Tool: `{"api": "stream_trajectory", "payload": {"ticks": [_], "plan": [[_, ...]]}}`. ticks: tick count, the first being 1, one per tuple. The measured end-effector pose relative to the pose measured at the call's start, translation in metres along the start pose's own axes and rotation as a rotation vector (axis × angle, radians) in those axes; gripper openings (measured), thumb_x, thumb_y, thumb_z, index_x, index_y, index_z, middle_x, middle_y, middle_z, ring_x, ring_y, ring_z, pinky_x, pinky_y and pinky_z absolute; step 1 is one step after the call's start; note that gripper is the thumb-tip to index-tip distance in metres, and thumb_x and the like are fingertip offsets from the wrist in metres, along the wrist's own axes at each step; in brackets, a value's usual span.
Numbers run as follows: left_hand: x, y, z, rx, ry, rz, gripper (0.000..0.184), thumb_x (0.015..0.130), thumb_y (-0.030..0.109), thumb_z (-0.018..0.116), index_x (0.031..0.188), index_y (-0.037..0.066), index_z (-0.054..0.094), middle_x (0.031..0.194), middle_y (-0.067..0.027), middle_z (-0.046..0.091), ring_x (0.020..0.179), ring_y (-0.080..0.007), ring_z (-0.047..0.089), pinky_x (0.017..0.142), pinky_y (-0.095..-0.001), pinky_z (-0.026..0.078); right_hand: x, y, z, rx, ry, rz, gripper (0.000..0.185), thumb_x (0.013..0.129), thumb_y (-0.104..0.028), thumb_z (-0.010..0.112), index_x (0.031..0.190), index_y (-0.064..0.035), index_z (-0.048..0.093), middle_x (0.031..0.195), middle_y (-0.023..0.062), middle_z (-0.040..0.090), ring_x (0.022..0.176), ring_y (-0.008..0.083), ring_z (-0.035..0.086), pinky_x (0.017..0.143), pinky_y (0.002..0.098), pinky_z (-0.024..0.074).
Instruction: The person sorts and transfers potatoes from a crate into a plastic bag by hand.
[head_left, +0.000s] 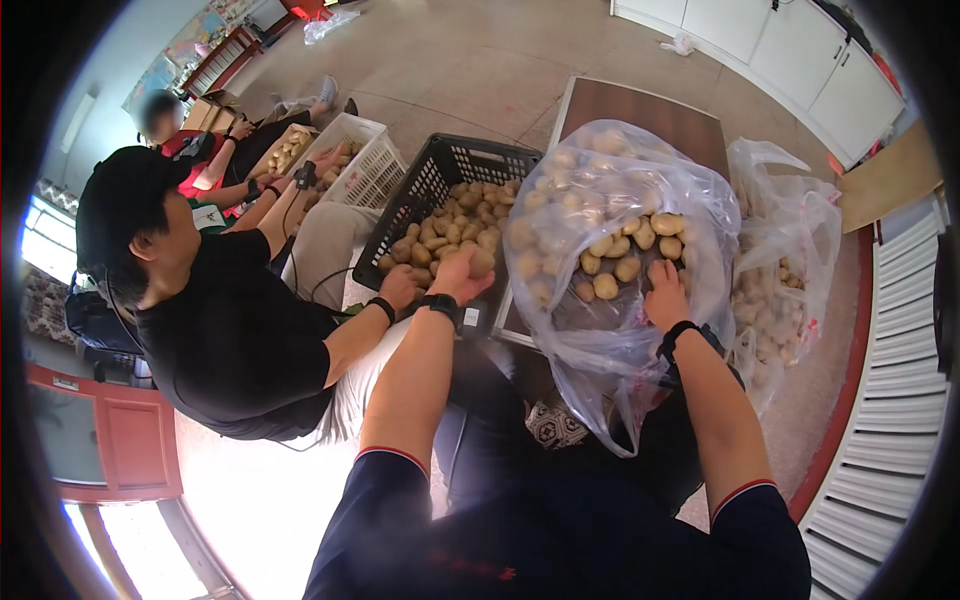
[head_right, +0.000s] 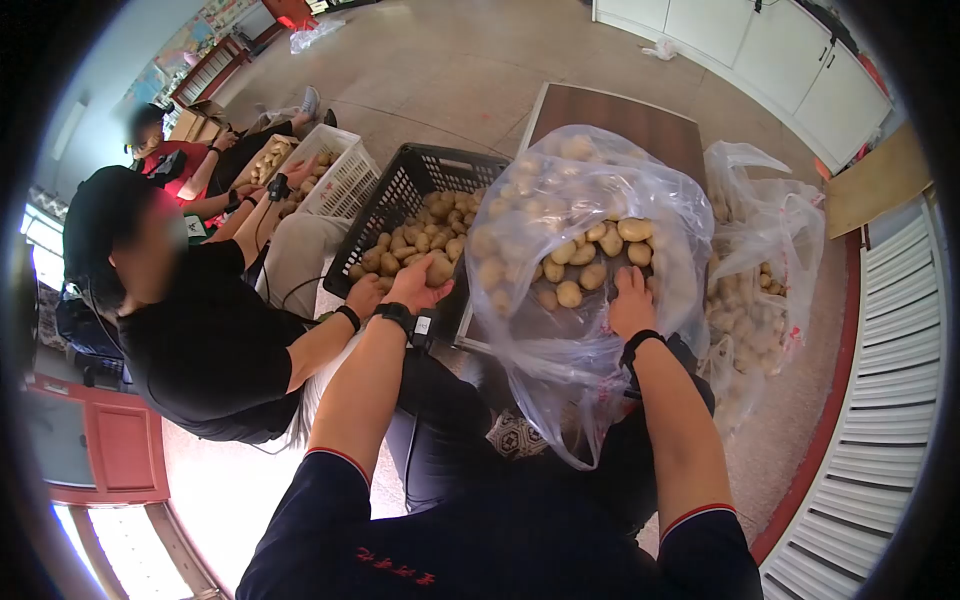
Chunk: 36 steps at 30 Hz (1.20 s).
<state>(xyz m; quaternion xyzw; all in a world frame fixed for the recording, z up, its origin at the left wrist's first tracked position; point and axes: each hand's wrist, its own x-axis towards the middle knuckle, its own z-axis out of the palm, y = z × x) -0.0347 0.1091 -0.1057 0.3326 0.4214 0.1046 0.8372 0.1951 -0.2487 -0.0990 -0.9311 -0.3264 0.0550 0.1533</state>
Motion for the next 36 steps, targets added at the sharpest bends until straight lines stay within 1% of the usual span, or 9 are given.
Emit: {"api": "stream_trajectory", "payload": {"ticks": [9,13,14,16,19,23,24,29,36], "plan": [[0.004,0.007,-0.026,-0.022,0.24,-0.046,0.04,0.091,0.019,0.057,0.129,0.016,0.043,0.128,-0.0104,0.044,0.116,-0.0322,0.046,0.076,-0.0557,0.053,-0.008,-0.023,-0.016,-0.112,-0.011,-0.005,0.041,0.081,-0.007,0.056,0.121,-0.0107,0.047,0.134,0.0155,0.04,0.102,0.0431,0.057,0.085,0.0504,0.0498],[0.026,-0.007,-0.053,-0.012,0.337,-0.021,0.037,0.087,0.023,0.062,0.122,0.012,0.051,0.119,-0.0122,0.053,0.108,-0.0321,0.053,0.077,-0.0508,0.054,-0.013,-0.028,-0.015,-0.12,-0.002,0.02,0.037,0.082,-0.007,0.055,0.119,-0.0105,0.048,0.128,0.0166,0.042,0.1,0.0422,0.058,0.084,0.0501,0.0504],[0.066,-0.022,-0.097,0.686,0.192,0.274,0.033,0.089,0.02,0.061,0.119,0.008,0.052,0.119,-0.014,0.052,0.105,-0.0329,0.053,0.074,-0.0507,0.055,-0.014,-0.029,-0.016,-0.085,-0.025,0.052,0.037,0.083,-0.007,0.055,0.119,-0.0111,0.048,0.127,0.0165,0.042,0.099,0.0422,0.058,0.083,0.0501,0.0504],[0.079,-0.024,-0.124,1.376,0.012,0.568,0.03,0.091,0.018,0.059,0.117,0.005,0.052,0.119,-0.0158,0.051,0.102,-0.0337,0.054,0.071,-0.0505,0.055,-0.016,-0.026,-0.013,-0.05,-0.047,0.085,0.037,0.083,-0.007,0.054,0.119,-0.0118,0.047,0.127,0.0165,0.042,0.099,0.0423,0.059,0.083,0.0502,0.0503],[0.075,-0.02,-0.132,1.289,0.032,0.697,0.036,0.077,0.034,0.071,0.094,0.003,0.061,0.098,-0.0188,0.06,0.09,-0.0365,0.059,0.074,-0.0448,0.053,-0.019,-0.021,-0.012,-0.031,-0.017,0.052,0.041,0.082,-0.009,0.058,0.121,-0.0137,0.046,0.125,0.0162,0.043,0.098,0.0417,0.059,0.083,0.0496,0.0502],[-0.005,0.006,-0.061,1.927,0.093,0.664,0.037,0.077,0.038,0.071,0.09,0.005,0.065,0.09,-0.0184,0.064,0.083,-0.0356,0.062,0.072,-0.0425,0.054,-0.027,-0.024,-0.015,-0.04,-0.033,0.087,0.048,0.078,-0.012,0.065,0.122,-0.0154,0.045,0.129,0.0155,0.041,0.097,0.0406,0.06,0.084,0.0493,0.0496],[-0.021,0.014,-0.044,1.888,0.127,0.577,0.037,0.076,0.039,0.072,0.088,0.005,0.066,0.088,-0.0183,0.065,0.081,-0.0354,0.063,0.071,-0.042,0.054,-0.029,-0.025,-0.017,-0.057,-0.033,0.096,0.05,0.077,-0.013,0.067,0.122,-0.0157,0.045,0.13,0.015,0.041,0.097,0.0403,0.061,0.084,0.0493,0.0494],[-0.021,0.014,0.005,0.238,0.391,0.018,0.026,0.089,0.018,0.055,0.113,0.01,0.055,0.099,-0.0102,0.056,0.081,-0.0267,0.06,0.061,-0.0406,0.055,-0.034,-0.013,-0.004,-0.006,-0.001,0.096,0.054,0.072,-0.016,0.07,0.12,-0.0177,0.046,0.13,0.0155,0.044,0.099,0.0389,0.061,0.083,0.0481,0.0502],[-0.039,0.011,0.05,0.187,0.221,0.098,0.022,0.09,0.019,0.058,0.108,0.007,0.05,0.092,-0.005,0.05,0.08,-0.0229,0.058,0.065,-0.0362,0.053,-0.034,-0.012,-0.002,0.112,-0.019,0.139,0.053,0.073,-0.017,0.069,0.121,-0.0155,0.048,0.126,0.0159,0.047,0.099,0.0393,0.06,0.084,0.0466,0.05]]}}
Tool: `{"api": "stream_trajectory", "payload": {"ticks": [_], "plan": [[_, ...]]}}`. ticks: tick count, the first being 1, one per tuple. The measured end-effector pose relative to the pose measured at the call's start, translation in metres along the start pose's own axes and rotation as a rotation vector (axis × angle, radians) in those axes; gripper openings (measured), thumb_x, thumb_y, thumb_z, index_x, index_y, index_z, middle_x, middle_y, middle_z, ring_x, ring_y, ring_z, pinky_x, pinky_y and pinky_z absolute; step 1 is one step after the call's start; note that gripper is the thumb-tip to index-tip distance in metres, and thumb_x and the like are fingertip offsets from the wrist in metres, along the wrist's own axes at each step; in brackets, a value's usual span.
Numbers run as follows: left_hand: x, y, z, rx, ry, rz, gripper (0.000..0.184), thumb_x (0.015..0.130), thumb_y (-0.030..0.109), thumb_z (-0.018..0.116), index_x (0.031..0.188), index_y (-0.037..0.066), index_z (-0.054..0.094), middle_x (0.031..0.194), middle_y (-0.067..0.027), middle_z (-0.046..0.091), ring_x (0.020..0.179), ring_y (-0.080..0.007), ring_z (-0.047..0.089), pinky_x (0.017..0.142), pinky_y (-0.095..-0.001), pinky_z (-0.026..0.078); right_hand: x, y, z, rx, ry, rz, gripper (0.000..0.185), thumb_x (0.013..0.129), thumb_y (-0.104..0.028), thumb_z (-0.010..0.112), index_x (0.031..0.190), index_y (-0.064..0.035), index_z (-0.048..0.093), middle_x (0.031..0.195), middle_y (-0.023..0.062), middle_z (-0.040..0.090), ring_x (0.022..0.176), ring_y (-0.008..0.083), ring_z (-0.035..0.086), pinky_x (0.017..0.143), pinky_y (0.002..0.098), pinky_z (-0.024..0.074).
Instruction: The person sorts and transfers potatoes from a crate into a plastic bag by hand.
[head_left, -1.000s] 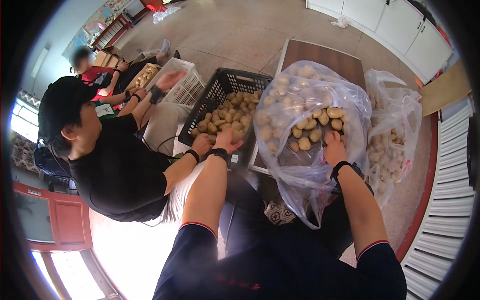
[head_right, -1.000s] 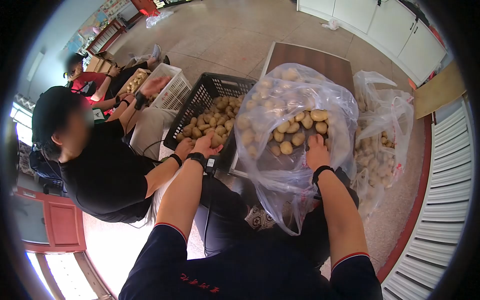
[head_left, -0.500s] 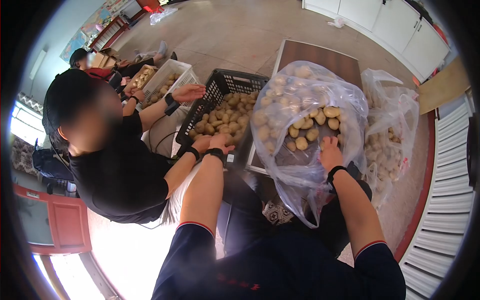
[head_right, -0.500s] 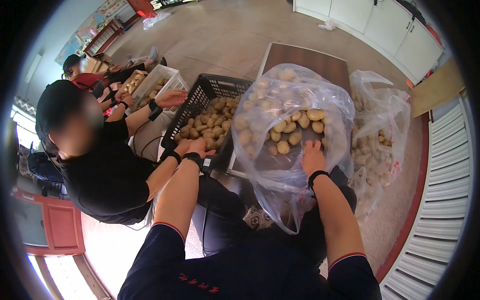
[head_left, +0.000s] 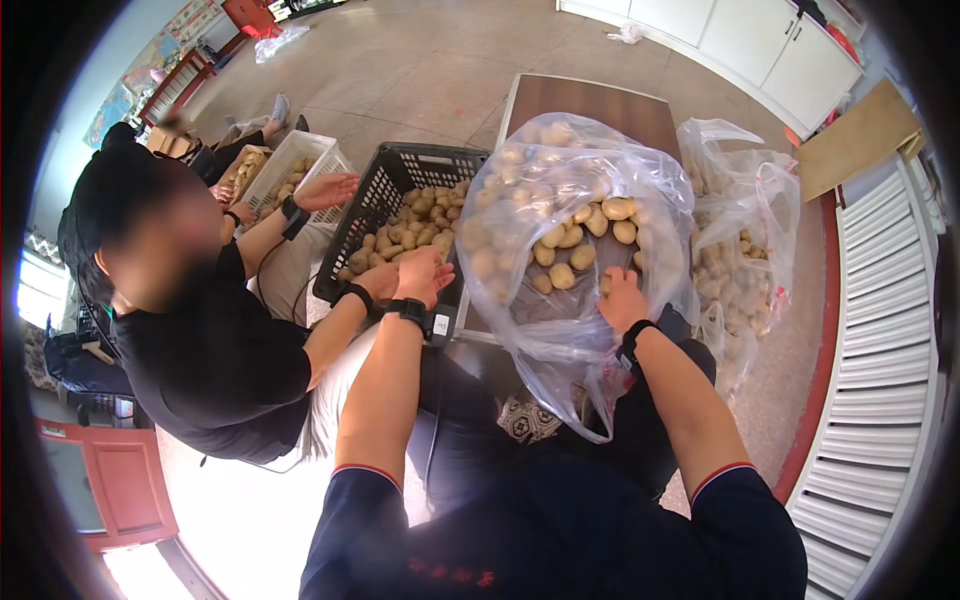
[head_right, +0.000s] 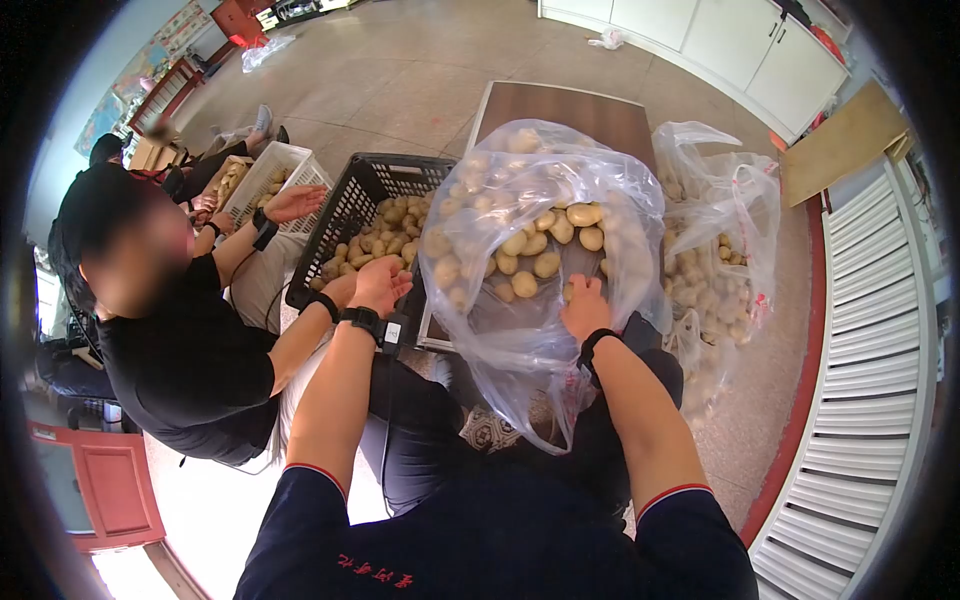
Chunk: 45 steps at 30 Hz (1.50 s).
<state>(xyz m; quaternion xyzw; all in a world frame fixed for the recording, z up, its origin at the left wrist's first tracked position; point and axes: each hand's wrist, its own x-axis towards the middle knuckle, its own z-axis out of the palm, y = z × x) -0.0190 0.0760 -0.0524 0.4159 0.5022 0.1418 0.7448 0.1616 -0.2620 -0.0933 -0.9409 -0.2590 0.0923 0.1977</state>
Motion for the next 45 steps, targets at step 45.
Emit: {"api": "stream_trajectory", "payload": {"ticks": [45], "plan": [[0.006,-0.004,-0.005,0.058,-0.324,-0.057,0.03,0.094,0.033,0.054,0.116,0.012,0.052,0.095,-0.0075,0.064,0.069,-0.0213,0.062,0.056,-0.0313,0.051,0.02,-0.009,-0.053,-0.404,-0.411,-0.105,0.026,0.083,-0.019,0.054,0.098,-0.0041,0.069,0.099,0.0179,0.069,0.095,0.0338,0.066,0.08,0.0444,0.0525]]}}
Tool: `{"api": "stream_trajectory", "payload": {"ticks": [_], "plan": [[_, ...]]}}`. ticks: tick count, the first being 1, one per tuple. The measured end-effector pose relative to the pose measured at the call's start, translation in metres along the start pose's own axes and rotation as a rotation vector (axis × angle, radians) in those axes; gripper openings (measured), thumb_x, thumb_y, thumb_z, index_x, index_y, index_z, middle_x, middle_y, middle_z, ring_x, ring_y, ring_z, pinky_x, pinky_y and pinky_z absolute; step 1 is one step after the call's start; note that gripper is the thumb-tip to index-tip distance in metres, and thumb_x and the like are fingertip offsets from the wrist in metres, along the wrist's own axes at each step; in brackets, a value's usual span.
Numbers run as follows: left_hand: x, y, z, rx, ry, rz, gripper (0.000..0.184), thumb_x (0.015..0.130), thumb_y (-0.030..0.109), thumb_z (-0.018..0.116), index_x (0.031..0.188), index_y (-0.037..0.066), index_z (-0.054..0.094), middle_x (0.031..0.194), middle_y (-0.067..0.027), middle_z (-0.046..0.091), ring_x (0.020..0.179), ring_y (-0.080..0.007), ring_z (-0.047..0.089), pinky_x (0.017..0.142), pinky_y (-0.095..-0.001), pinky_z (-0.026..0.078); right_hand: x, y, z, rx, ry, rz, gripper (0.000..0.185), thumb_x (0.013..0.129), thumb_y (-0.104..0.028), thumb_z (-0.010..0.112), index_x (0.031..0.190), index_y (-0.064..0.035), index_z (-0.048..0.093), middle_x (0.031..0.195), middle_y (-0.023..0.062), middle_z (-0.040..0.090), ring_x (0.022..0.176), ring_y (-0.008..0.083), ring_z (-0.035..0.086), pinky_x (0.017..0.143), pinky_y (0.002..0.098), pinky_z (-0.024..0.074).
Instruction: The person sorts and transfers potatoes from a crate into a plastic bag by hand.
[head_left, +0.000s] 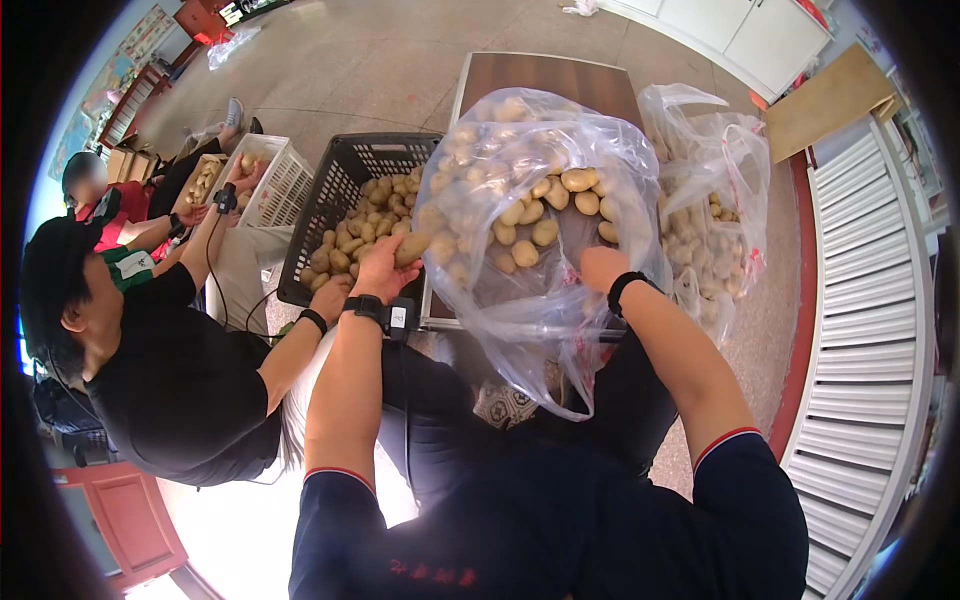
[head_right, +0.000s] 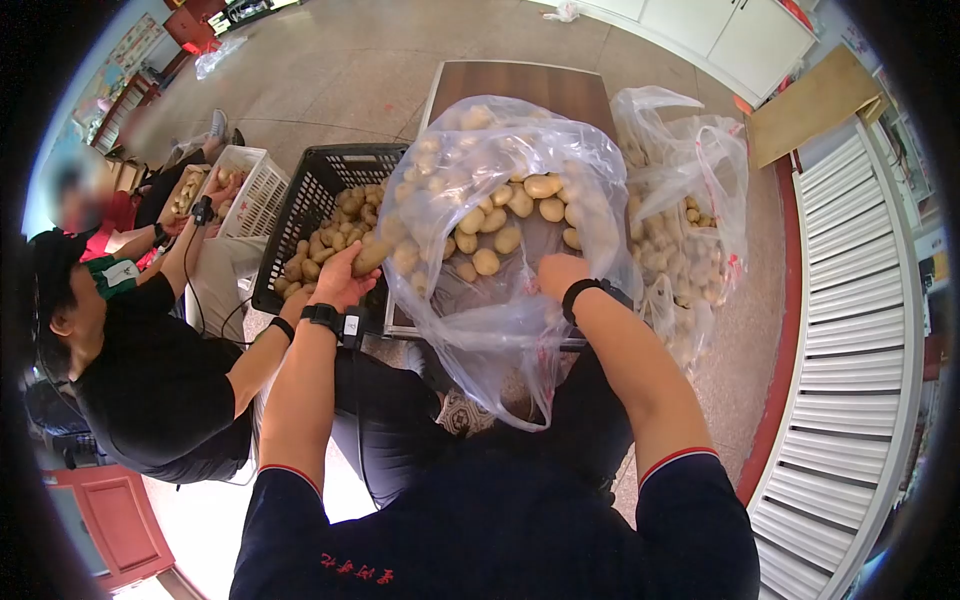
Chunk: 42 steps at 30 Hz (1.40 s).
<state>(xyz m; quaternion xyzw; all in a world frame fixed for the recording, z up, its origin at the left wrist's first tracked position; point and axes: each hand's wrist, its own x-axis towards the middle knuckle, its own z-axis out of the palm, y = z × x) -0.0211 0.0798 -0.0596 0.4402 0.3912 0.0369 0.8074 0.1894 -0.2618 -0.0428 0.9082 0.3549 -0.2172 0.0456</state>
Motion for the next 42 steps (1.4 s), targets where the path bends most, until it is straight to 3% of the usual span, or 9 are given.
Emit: {"api": "stream_trajectory", "payload": {"ticks": [7,20,26,33,35,37,38,40,42], "plan": [[0.014,-0.009,-0.026,-0.068,0.072,-0.026,0.031,0.093,0.033,0.057,0.115,0.012,0.053,0.095,-0.0099,0.064,0.069,-0.0236,0.063,0.057,-0.0337,0.054,-0.013,-0.002,-0.007,-0.141,-0.215,0.033,0.046,0.074,-0.039,0.065,0.106,-0.0069,0.07,0.108,0.0153,0.069,0.102,0.0312,0.066,0.084,0.043,0.0526],[0.028,-0.023,-0.063,-0.151,0.311,0.013,0.033,0.095,0.02,0.054,0.125,0.006,0.049,0.114,-0.0173,0.057,0.093,-0.0336,0.06,0.068,-0.0474,0.057,-0.009,-0.009,0.028,-0.141,-0.273,-0.063,0.044,0.072,-0.02,0.064,0.112,-0.0004,0.064,0.114,0.0198,0.065,0.107,0.0345,0.063,0.09,0.0442,0.0517],[0.027,-0.023,-0.065,-0.153,0.432,0.034,0.029,0.095,0.019,0.055,0.12,0.005,0.053,0.113,-0.0165,0.057,0.093,-0.0335,0.061,0.068,-0.0483,0.057,-0.017,-0.019,0.024,0.004,-0.019,-0.003,0.043,0.075,-0.02,0.062,0.113,-0.0009,0.056,0.113,0.0209,0.061,0.106,0.0371,0.061,0.086,0.0453,0.0511],[0.062,-0.045,-0.119,0.13,0.257,-0.021,0.028,0.092,0.015,0.051,0.12,0.009,0.052,0.113,-0.0124,0.058,0.096,-0.0312,0.063,0.07,-0.0454,0.056,-0.016,-0.019,0.041,0.407,0.257,-0.2,0.041,0.075,-0.016,0.067,0.111,-0.002,0.055,0.1,0.0197,0.062,0.092,0.0349,0.063,0.08,0.0431,0.0497],[0.012,-0.012,-0.061,-0.107,0.477,-0.003,0.026,0.093,0.015,0.05,0.117,0.008,0.052,0.113,-0.0101,0.058,0.097,-0.0289,0.064,0.07,-0.0443,0.056,-0.012,-0.021,0.043,0.503,0.338,-0.314,0.042,0.074,-0.014,0.069,0.111,-0.0011,0.054,0.094,0.0172,0.063,0.085,0.031,0.065,0.073,0.0403,0.0516],[-0.003,-0.004,-0.046,-0.259,0.425,0.063,0.024,0.093,0.016,0.051,0.116,0.008,0.052,0.112,-0.0097,0.054,0.094,-0.0284,0.062,0.069,-0.0416,0.056,-0.018,-0.031,0.039,1.216,-0.096,-0.011,0.044,0.074,-0.011,0.071,0.113,-0.0006,0.054,0.085,0.0109,0.062,0.068,0.0194,0.062,0.056,0.032,0.0489],[-0.007,-0.005,-0.047,-0.33,0.301,0.12,0.024,0.094,0.017,0.052,0.116,0.007,0.051,0.111,-0.01,0.05,0.09,-0.0288,0.06,0.066,-0.0392,0.056,-0.022,-0.036,0.037,1.204,-0.112,-0.029,0.044,0.074,-0.011,0.071,0.113,-0.0006,0.054,0.085,0.0109,0.062,0.068,0.0194,0.062,0.056,0.032,0.0489],[-0.005,-0.006,-0.043,0.152,0.224,0.217,0.028,0.088,0.011,0.055,0.116,0.008,0.052,0.105,-0.0085,0.053,0.087,-0.0267,0.061,0.066,-0.0381,0.055,-0.026,-0.045,0.039,1.421,-0.151,0.052,0.041,0.076,-0.01,0.069,0.113,-0.0003,0.053,0.085,0.007,0.06,0.058,0.0118,0.057,0.046,0.0258,0.0421],[-0.032,0.012,-0.004,-0.205,0.288,0.158,0.034,0.081,0.007,0.056,0.115,0.006,0.053,0.096,-0.0066,0.056,0.079,-0.024,0.061,0.065,-0.0362,0.055,-0.028,-0.058,0.047,1.485,-0.182,0.084,0.043,0.077,-0.009,0.067,0.116,-0.0013,0.05,0.085,0.0076,0.061,0.059,0.0135,0.056,0.048,0.0264,0.0426]]}}
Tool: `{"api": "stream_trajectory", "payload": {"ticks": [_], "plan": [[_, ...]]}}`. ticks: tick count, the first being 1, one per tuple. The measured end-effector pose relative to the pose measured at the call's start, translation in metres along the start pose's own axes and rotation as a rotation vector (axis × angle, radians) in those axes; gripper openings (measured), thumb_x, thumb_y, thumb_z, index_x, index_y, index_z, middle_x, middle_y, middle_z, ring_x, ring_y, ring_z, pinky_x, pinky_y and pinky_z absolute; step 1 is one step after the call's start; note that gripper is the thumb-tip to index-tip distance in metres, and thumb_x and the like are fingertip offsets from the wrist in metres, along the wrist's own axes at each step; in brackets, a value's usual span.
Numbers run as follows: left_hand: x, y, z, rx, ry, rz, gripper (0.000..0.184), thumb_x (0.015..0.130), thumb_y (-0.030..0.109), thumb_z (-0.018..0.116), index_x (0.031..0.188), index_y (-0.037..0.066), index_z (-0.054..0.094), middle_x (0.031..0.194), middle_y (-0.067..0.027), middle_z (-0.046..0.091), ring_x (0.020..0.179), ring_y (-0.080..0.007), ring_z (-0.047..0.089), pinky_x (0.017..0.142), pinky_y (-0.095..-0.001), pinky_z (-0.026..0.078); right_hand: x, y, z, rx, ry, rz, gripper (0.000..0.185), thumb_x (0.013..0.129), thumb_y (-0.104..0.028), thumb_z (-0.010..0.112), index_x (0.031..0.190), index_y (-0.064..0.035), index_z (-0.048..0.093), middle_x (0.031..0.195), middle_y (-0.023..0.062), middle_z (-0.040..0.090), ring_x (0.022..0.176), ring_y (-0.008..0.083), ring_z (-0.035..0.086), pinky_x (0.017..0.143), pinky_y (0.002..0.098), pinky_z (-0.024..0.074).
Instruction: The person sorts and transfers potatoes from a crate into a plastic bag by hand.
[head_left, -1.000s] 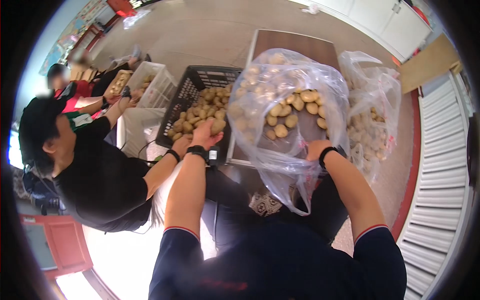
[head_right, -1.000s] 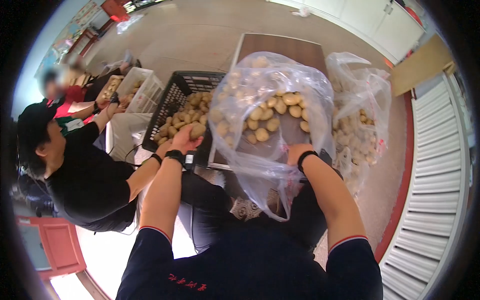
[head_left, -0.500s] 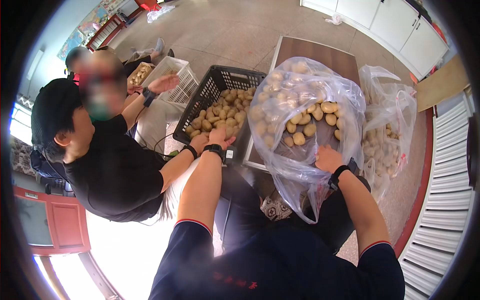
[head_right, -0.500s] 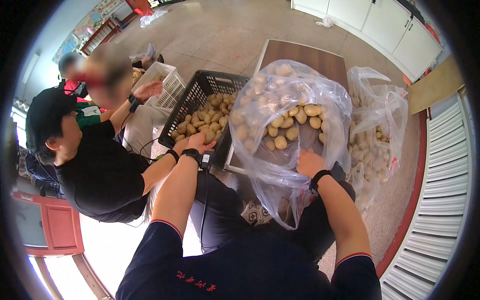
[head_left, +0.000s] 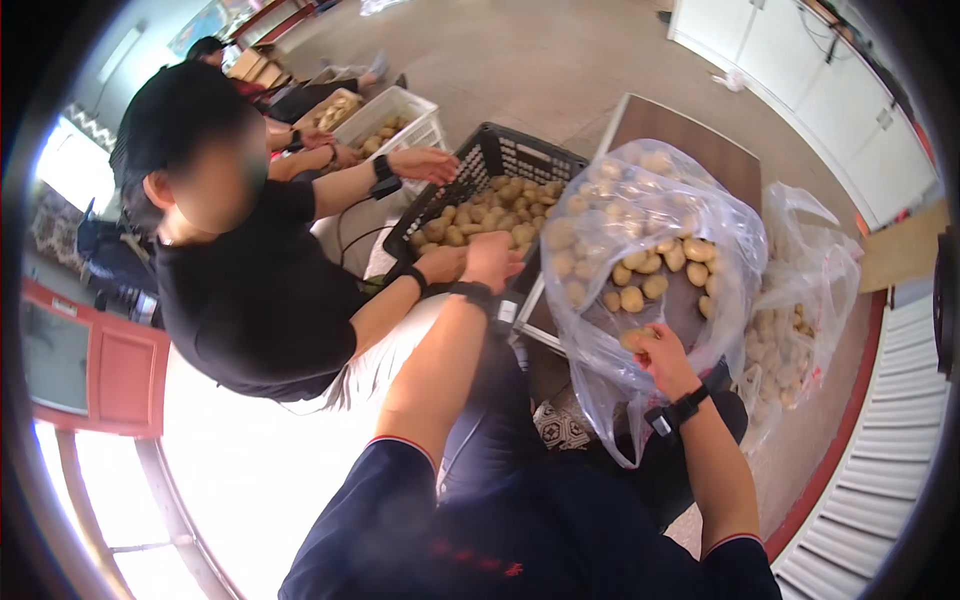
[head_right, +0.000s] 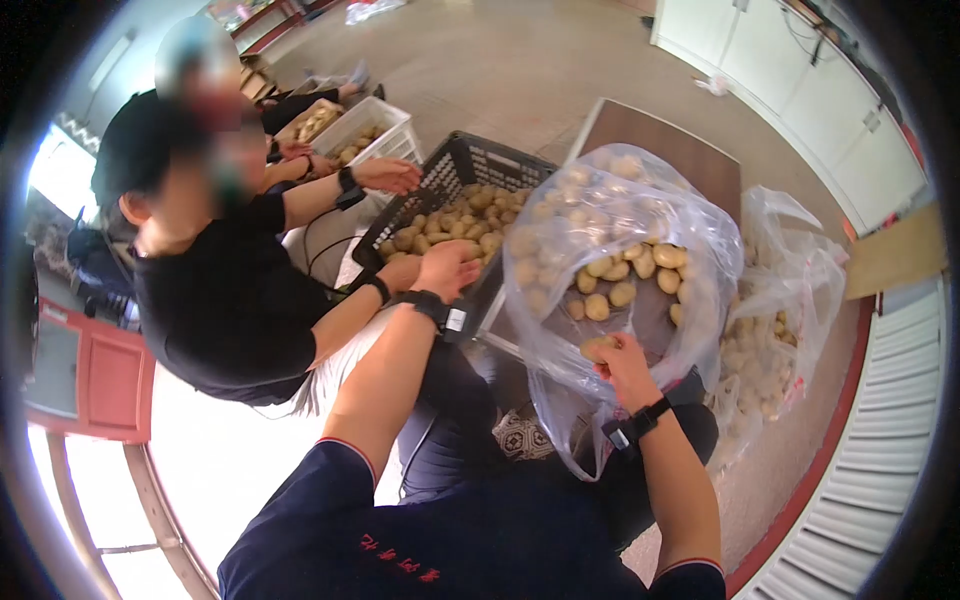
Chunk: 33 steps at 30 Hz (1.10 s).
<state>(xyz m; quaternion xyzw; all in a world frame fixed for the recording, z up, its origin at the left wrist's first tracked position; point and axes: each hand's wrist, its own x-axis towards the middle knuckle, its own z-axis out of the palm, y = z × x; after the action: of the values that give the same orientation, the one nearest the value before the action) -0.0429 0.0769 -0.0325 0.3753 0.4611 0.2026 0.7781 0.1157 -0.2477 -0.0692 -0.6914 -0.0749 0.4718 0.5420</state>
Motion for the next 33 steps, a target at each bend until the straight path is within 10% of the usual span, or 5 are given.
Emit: {"api": "stream_trajectory", "payload": {"ticks": [12,19,33], "plan": [[-0.03,-0.015,0.055,0.334,-0.325,0.096,0.025,0.087,0.025,0.06,0.104,0.007,0.06,0.095,-0.0037,0.062,0.076,-0.0157,0.062,0.059,-0.031,0.052,-0.043,-0.067,0.072,0.393,-0.251,-0.018,0.027,0.083,-0.004,0.056,0.11,-0.0044,0.052,0.096,0.0059,0.06,0.076,0.016,0.06,0.069,0.0311,0.0507],[-0.051,-0.017,0.07,0.529,-0.571,0.054,0.032,0.09,0.039,0.06,0.099,0.008,0.062,0.089,-0.0034,0.063,0.074,-0.0148,0.061,0.058,-0.0293,0.052,-0.019,-0.09,0.093,0.266,-0.193,0.01,0.036,0.091,-0.047,0.061,0.097,-0.0109,0.062,0.077,0.0,0.059,0.059,0.0115,0.056,0.052,0.0259,0.0433],[-0.038,-0.001,0.042,0.233,-0.602,-0.104,0.036,0.089,0.035,0.065,0.11,0.005,0.06,0.092,-0.0073,0.065,0.073,-0.0187,0.063,0.059,-0.0297,0.05,0.019,-0.049,0.048,0.111,0.125,-0.107,0.029,0.092,-0.037,0.058,0.097,-0.0091,0.061,0.081,0.0017,0.059,0.064,0.0105,0.056,0.05,0.0246,0.0419]]}}
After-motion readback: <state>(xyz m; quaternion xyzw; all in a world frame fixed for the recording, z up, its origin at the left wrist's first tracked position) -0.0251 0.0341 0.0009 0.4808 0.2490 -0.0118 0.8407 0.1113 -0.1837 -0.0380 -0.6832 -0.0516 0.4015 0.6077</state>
